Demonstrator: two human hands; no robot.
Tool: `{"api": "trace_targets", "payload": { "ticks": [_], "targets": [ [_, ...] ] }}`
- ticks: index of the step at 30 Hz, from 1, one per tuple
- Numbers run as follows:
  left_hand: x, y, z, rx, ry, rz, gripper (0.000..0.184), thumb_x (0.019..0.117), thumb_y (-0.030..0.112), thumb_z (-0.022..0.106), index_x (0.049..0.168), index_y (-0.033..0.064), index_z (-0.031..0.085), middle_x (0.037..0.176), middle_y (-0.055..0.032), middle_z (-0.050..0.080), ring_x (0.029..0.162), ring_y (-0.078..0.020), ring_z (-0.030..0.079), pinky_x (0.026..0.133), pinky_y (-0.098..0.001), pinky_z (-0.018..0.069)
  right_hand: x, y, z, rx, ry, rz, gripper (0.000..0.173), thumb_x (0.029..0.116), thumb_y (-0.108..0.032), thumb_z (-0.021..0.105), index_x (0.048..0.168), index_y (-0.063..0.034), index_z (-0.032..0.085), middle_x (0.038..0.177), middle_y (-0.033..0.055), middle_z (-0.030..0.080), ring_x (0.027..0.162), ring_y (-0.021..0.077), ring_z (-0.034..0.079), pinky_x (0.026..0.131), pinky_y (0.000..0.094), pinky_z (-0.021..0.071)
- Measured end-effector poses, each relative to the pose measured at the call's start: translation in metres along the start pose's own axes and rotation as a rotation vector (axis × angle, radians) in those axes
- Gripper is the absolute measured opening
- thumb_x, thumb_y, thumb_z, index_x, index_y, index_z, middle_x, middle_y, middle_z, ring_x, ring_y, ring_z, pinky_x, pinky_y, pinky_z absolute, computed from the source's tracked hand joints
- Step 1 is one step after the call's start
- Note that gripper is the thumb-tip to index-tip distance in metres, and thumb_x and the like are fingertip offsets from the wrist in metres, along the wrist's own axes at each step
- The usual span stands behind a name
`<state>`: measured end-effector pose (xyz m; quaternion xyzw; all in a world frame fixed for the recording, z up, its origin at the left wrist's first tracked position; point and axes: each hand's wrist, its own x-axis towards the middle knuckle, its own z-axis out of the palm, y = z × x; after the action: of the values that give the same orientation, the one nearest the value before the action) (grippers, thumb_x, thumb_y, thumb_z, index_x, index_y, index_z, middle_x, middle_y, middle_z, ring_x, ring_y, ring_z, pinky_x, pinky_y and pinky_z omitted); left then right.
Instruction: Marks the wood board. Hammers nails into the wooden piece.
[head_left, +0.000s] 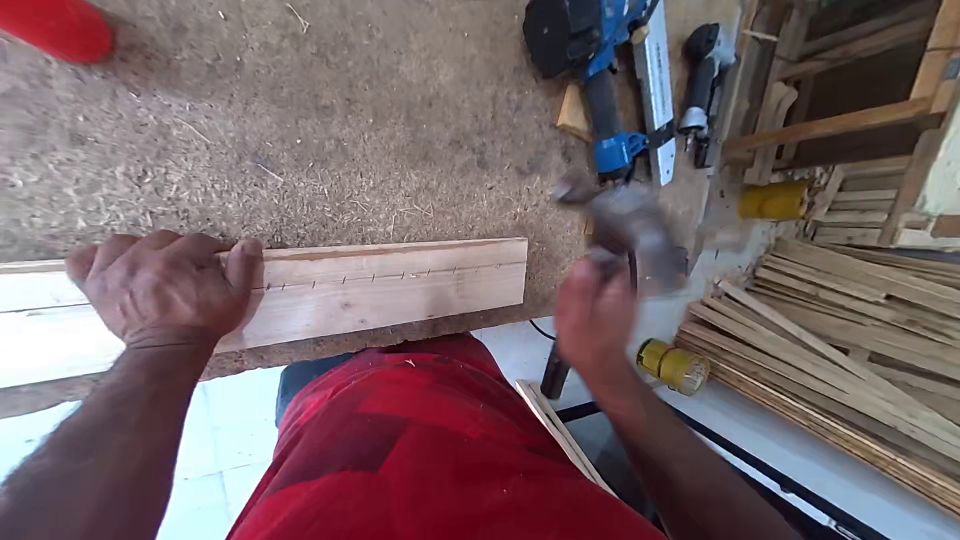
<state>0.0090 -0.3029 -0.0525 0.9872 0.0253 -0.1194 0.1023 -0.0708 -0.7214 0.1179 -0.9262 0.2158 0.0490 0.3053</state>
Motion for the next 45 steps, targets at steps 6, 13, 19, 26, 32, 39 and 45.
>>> {"api": "trace_targets", "payload": {
  "ticks": [6,13,19,26,32,39,45],
  "targets": [
    [0.004,0.006,-0.006,0.002,-0.02,-0.003,0.093,0.09,0.083,0.016,0.102,0.0105,0.073,0.105,-0.0219,0.072,0.109,-0.0462,0.064,0.098,-0.0718,0.0399,0.011,-0.023,-0.044,-0.334,-0.538,0.324,0.052,0.1071,-0.054,0.044,0.101,-0.0066,0.064,0.069,0.0102,0.059,0.057,0.0266,0.06,0.054,0.0501,0.0537],
    [0.003,-0.001,0.002,0.019,-0.018,-0.009,0.092,0.0901,0.085,0.016,0.103,0.0129,0.072,0.103,-0.0197,0.072,0.108,-0.0439,0.064,0.097,-0.07,0.0404,-0.009,0.012,0.01,0.025,0.015,0.008,0.046,0.109,-0.046,0.04,0.104,-0.0041,0.059,0.066,0.0048,0.056,0.054,0.0204,0.059,0.051,0.0444,0.0552],
    [0.008,0.001,0.001,0.009,0.003,0.011,0.093,0.0906,0.085,0.016,0.1,0.0098,0.071,0.104,-0.0239,0.071,0.11,-0.0475,0.064,0.097,-0.0731,0.0403,-0.042,0.008,-0.006,-0.408,-0.547,0.245,0.055,0.1063,-0.056,0.042,0.105,-0.006,0.066,0.075,0.0121,0.065,0.071,0.03,0.068,0.065,0.0543,0.0563],
    [-0.003,0.016,-0.023,0.055,0.008,0.036,0.089,0.0928,0.081,0.018,0.093,0.0097,0.072,0.098,-0.0198,0.072,0.107,-0.0437,0.064,0.099,-0.0661,0.04,-0.047,0.051,0.045,-0.435,-0.432,0.176,0.05,0.1076,-0.049,0.043,0.113,-0.0048,0.066,0.08,0.0151,0.068,0.075,0.0328,0.07,0.069,0.0562,0.0573],
    [-0.005,0.016,-0.024,0.028,-0.034,0.022,0.087,0.0922,0.081,0.019,0.098,0.0137,0.073,0.103,-0.0172,0.073,0.11,-0.042,0.064,0.103,-0.0657,0.0387,-0.002,-0.107,0.018,-0.052,-0.288,-0.264,0.037,0.1075,-0.044,0.047,0.101,-0.0126,0.064,0.063,-0.0033,0.056,0.05,0.0104,0.056,0.045,0.0354,0.0508],
    [0.001,0.012,-0.02,0.006,0.072,0.05,0.082,0.0936,0.079,0.021,0.084,0.0124,0.068,0.089,-0.0146,0.07,0.098,-0.039,0.065,0.094,-0.061,0.0417,-0.001,-0.095,0.049,-0.774,-0.891,0.005,0.042,0.1079,-0.048,0.042,0.102,-0.0102,0.06,0.077,0.0097,0.062,0.071,0.0276,0.067,0.062,0.0495,0.0565],
    [0.003,0.011,-0.02,-0.004,0.067,0.044,0.081,0.0924,0.079,0.022,0.082,0.0136,0.068,0.085,-0.0123,0.07,0.096,-0.0366,0.065,0.094,-0.0595,0.042,0.005,-0.182,0.019,-0.472,-0.244,-0.598,0.038,0.1068,-0.045,0.048,0.1,-0.0098,0.061,0.065,-0.0005,0.054,0.053,0.0124,0.055,0.045,0.0338,0.0458]
  ]
}}
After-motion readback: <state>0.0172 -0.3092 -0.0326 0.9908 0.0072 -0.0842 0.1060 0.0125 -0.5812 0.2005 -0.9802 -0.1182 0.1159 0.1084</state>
